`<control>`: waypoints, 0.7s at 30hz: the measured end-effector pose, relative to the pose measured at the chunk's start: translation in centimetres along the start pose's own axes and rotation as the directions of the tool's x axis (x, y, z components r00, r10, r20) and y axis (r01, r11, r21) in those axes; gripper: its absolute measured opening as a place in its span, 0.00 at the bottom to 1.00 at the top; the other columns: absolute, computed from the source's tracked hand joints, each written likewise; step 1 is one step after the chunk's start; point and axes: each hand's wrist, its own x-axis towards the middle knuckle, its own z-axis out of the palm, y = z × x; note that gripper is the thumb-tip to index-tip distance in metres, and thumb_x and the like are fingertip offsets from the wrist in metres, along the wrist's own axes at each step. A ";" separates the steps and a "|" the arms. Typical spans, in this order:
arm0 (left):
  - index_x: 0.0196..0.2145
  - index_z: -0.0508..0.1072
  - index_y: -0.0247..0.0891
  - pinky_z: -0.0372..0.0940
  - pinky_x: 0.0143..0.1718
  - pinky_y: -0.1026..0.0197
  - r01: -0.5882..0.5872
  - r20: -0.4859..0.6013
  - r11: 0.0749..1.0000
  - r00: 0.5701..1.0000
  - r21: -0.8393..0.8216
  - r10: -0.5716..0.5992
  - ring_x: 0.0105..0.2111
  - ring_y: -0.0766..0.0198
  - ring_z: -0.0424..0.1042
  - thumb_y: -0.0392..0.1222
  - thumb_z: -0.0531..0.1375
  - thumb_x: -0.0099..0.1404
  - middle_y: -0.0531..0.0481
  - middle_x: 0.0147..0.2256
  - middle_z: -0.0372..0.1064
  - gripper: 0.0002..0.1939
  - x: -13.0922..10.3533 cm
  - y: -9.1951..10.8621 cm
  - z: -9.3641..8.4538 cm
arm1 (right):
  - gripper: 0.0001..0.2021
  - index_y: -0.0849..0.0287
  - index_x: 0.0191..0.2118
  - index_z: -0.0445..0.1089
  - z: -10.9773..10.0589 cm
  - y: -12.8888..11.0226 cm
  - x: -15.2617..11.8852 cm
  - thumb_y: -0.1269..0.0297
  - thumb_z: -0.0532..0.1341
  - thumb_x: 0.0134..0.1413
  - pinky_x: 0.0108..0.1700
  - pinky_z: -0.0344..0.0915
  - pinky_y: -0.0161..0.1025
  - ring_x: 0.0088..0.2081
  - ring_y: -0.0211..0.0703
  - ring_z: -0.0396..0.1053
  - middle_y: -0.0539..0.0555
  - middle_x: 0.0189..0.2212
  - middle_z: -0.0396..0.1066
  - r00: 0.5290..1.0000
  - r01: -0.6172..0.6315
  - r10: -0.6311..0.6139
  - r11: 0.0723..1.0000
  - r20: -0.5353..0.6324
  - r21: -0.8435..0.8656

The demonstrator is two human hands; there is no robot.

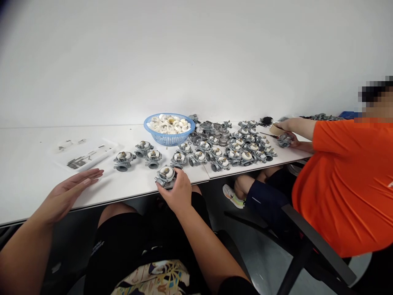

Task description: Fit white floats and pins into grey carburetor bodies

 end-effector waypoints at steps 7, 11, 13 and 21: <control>0.53 0.77 0.47 0.53 0.72 0.47 -0.021 -0.026 1.000 0.999 -0.011 0.021 0.66 0.47 0.63 0.59 0.67 0.61 0.48 0.59 0.72 0.25 0.0 0.0 0.1 | 0.34 0.61 0.62 0.58 2.3 0.8 -0.1 0.47 0.67 0.57 0.51 0.71 0.53 0.53 0.58 0.69 0.66 0.52 0.68 0.978 0.095 -0.091 0.995 -0.186 0.009; 0.53 0.77 0.45 0.53 0.72 0.45 -0.034 -0.032 0.999 0.999 -0.034 0.033 0.65 0.46 0.64 0.59 0.68 0.61 0.46 0.59 0.72 0.26 0.1 0.0 0.2 | 0.35 0.62 0.61 0.59 2.4 1.1 -0.2 0.45 0.67 0.57 0.49 0.72 0.52 0.48 0.55 0.70 0.65 0.50 0.68 0.976 0.097 -0.087 0.994 -0.199 0.043; 0.54 0.77 0.44 0.53 0.72 0.44 -0.040 -0.031 0.998 0.999 -0.057 0.038 0.65 0.46 0.64 0.58 0.68 0.61 0.45 0.59 0.72 0.27 0.1 0.0 0.3 | 0.35 0.61 0.61 0.59 2.2 1.3 -0.2 0.45 0.68 0.56 0.49 0.72 0.51 0.46 0.53 0.70 0.64 0.49 0.68 0.981 0.075 -0.060 0.994 -0.186 0.075; 0.54 0.76 0.39 0.56 0.70 0.44 -0.124 -0.013 0.983 0.992 -0.133 0.123 0.63 0.47 0.67 0.54 0.68 0.63 0.41 0.58 0.73 0.26 0.1 0.1 0.7 | 0.38 0.60 0.62 0.61 1.5 1.7 -0.9 0.47 0.71 0.51 0.52 0.70 0.53 0.49 0.55 0.70 0.63 0.51 0.67 0.991 -0.029 0.058 0.974 -0.121 0.227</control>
